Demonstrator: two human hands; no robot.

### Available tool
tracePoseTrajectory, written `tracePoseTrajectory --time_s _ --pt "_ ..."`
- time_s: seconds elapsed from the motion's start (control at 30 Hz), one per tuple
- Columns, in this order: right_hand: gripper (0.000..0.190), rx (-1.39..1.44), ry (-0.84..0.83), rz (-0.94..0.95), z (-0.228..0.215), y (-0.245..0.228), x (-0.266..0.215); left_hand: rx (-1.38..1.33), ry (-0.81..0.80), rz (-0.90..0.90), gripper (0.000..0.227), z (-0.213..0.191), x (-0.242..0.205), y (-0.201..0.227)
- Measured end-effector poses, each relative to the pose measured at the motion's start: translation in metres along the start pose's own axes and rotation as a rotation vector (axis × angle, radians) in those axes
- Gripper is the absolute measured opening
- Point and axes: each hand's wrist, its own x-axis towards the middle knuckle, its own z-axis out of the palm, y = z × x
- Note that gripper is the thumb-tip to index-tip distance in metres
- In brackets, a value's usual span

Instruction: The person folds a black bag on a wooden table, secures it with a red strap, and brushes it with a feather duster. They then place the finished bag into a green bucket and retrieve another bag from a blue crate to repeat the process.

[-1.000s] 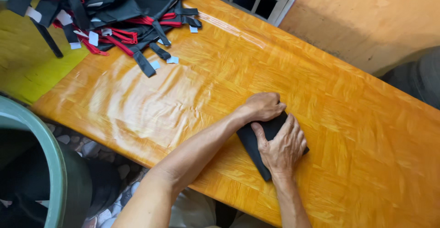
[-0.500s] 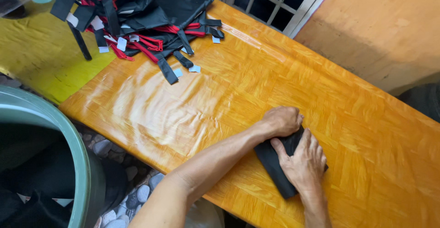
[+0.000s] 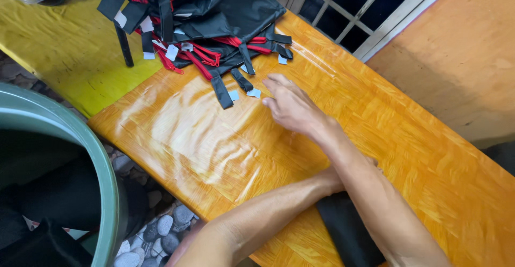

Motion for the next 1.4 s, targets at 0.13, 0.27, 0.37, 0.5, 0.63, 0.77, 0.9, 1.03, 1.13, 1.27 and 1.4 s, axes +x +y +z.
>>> tracePoseTrajectory --time_s 0.13,0.27,0.37,0.5,0.63,0.77,0.9,1.03,1.13,1.27,1.4 --pt "0.056 -0.187 -0.114 0.142 0.031 0.007 0.061 0.071 -0.082 -0.091 0.034 -0.021 -0.015 0.018" --pt "0.050 -0.239 -0.146 0.194 0.036 -0.002 0.070 0.132 -0.141 -0.154 0.033 -0.022 -0.004 0.019" --pt "0.047 -0.301 -0.112 0.165 0.036 -0.004 0.067 0.017 -0.140 -0.117 0.034 0.001 0.024 0.005" --pt "0.047 -0.294 -0.110 0.114 0.036 0.010 0.063 -0.016 -0.113 -0.168 0.058 0.024 0.035 0.005" --pt "0.042 -0.309 -0.129 0.103 0.023 0.012 0.038 -0.052 -0.129 -0.211 0.049 0.045 0.061 0.007" --pt "0.038 -0.318 -0.150 0.096 0.010 0.017 -0.009 -0.083 -0.093 -0.156 0.049 0.064 0.068 0.005" --pt "0.022 -0.229 -0.221 0.067 -0.013 0.007 -0.065 -0.128 -0.069 -0.081 0.050 0.080 0.068 0.009" --pt "0.034 -0.171 -0.343 0.169 -0.026 0.004 -0.114 -0.164 -0.070 0.002 0.050 0.097 0.060 0.011" --pt "0.039 -0.116 -0.377 0.268 -0.033 0.000 -0.141 -0.198 -0.077 0.058 0.051 0.115 0.064 0.015" --pt "0.040 -0.053 -0.361 0.387 -0.044 -0.006 -0.172 -0.236 -0.078 0.125 0.052 0.110 0.040 0.014" --pt "0.052 -0.003 0.190 0.415 -0.053 0.023 -0.224 -0.275 -0.037 0.160 0.053 0.088 0.029 0.006"
